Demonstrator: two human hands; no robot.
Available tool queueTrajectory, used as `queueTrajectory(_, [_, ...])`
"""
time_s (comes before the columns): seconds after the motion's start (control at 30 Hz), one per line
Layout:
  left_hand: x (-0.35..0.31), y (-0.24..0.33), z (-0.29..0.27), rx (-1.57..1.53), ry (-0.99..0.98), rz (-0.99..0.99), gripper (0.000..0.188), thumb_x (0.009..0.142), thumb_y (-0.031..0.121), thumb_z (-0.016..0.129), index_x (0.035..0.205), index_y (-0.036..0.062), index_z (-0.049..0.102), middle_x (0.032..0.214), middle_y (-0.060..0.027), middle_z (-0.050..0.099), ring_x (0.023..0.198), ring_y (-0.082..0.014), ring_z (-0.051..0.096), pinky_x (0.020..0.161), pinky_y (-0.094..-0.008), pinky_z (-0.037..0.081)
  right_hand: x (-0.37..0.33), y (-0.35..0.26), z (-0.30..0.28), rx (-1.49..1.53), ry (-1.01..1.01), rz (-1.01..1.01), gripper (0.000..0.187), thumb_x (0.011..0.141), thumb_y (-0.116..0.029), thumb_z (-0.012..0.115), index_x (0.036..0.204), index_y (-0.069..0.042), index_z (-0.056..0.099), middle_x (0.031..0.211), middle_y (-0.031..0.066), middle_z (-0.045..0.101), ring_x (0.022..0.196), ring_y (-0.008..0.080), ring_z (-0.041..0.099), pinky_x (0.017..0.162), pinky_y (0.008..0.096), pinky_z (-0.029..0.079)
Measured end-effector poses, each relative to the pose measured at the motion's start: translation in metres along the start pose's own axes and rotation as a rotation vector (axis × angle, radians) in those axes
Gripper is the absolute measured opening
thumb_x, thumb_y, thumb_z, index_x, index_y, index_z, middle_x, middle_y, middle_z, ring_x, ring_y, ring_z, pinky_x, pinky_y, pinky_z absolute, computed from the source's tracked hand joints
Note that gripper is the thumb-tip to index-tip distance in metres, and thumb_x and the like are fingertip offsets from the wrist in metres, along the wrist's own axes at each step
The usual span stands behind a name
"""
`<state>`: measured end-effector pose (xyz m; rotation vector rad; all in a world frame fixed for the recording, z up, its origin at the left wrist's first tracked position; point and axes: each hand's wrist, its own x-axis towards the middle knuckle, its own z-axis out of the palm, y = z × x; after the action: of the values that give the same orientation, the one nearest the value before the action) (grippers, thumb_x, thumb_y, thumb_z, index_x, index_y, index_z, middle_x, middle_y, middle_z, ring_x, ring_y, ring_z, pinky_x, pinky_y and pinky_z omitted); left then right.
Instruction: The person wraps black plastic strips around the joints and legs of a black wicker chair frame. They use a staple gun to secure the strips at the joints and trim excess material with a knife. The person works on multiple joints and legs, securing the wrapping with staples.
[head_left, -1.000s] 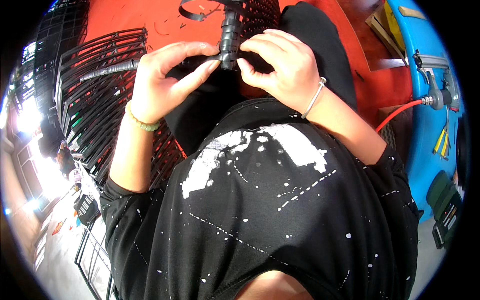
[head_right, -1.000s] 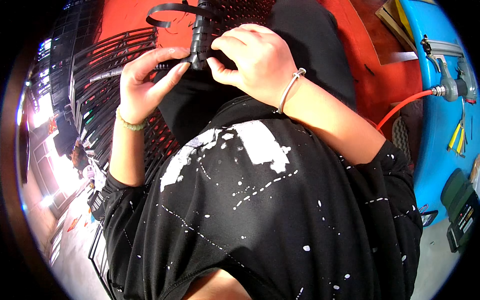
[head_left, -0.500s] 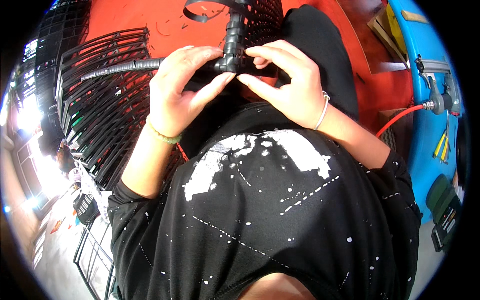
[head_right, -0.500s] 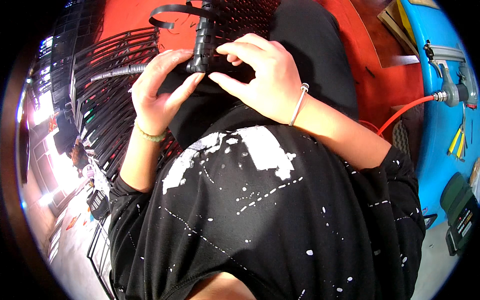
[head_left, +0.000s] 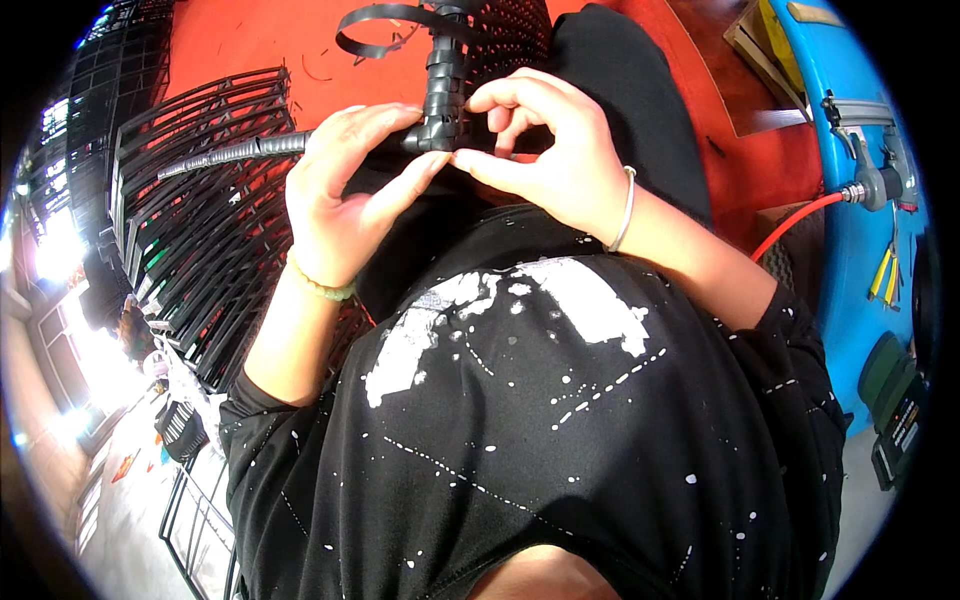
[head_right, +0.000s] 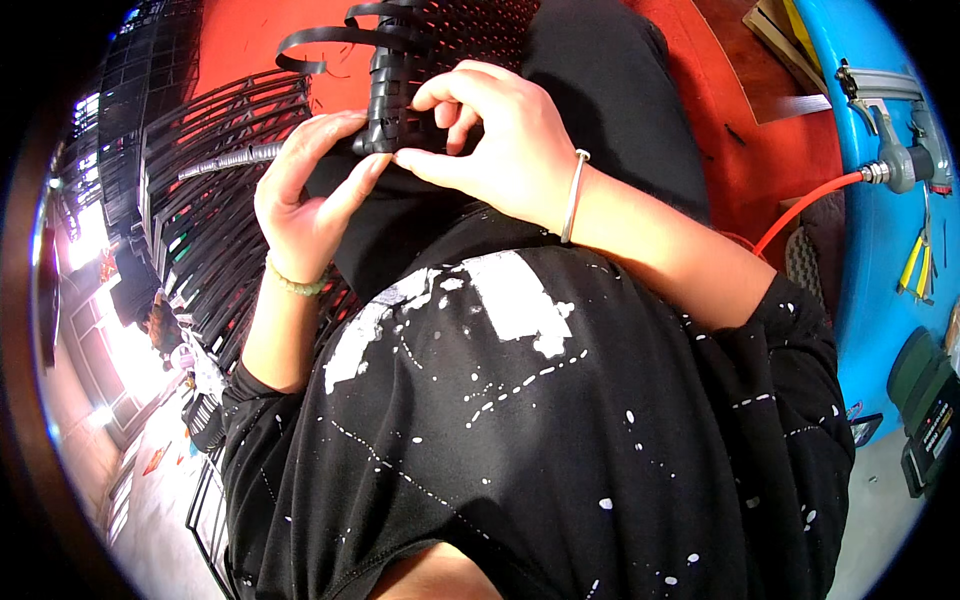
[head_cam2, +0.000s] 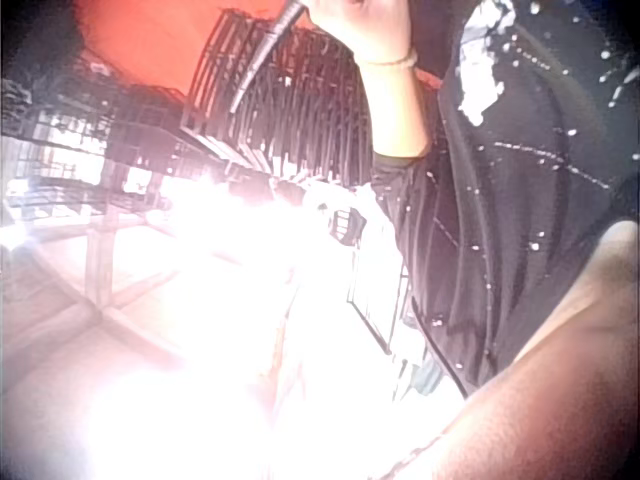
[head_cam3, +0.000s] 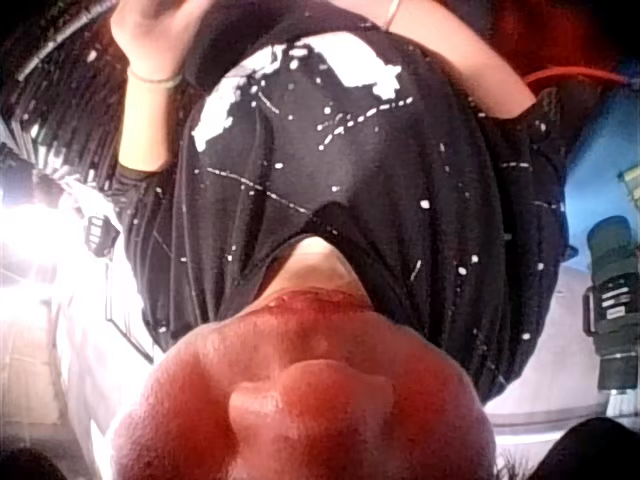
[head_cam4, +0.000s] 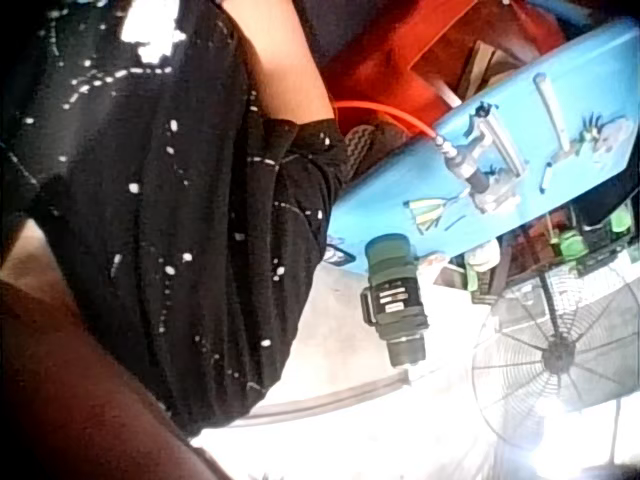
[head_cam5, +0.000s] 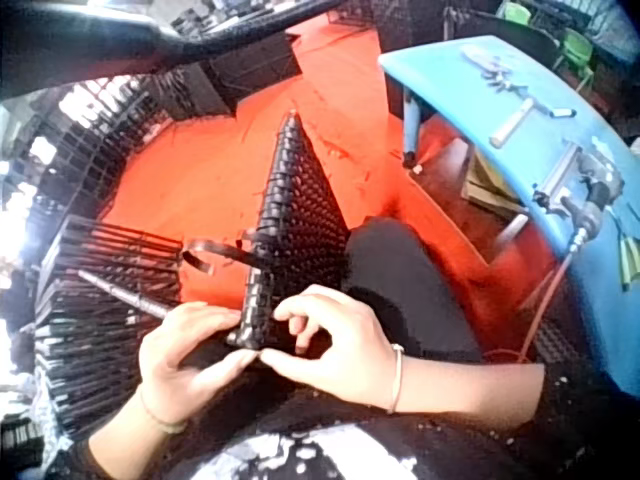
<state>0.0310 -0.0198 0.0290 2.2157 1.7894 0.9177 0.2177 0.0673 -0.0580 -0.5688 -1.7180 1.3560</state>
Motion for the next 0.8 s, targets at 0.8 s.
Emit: queueTrajectory(0.8, [-0.025, -0.041, -0.011, -0.011, -0.079, -0.219, 0.031, 0.087, -0.004, 0.075, 0.118, -0.0046, 0.066, 0.119, -0.0125, 0.068, 0.114, -0.0236, 0.063, 0.106, -0.0362, 0.045, 0.023, 0.024, 0.022, 0.13, -0.042, -0.006, 0.036, 0.068, -0.021, 0.091, 0.087, -0.005, 0.066, 0.087, 0.0058, 0.061, 0.063, 0.0146, 0.064, 0.059, 0.0275, 0.054])
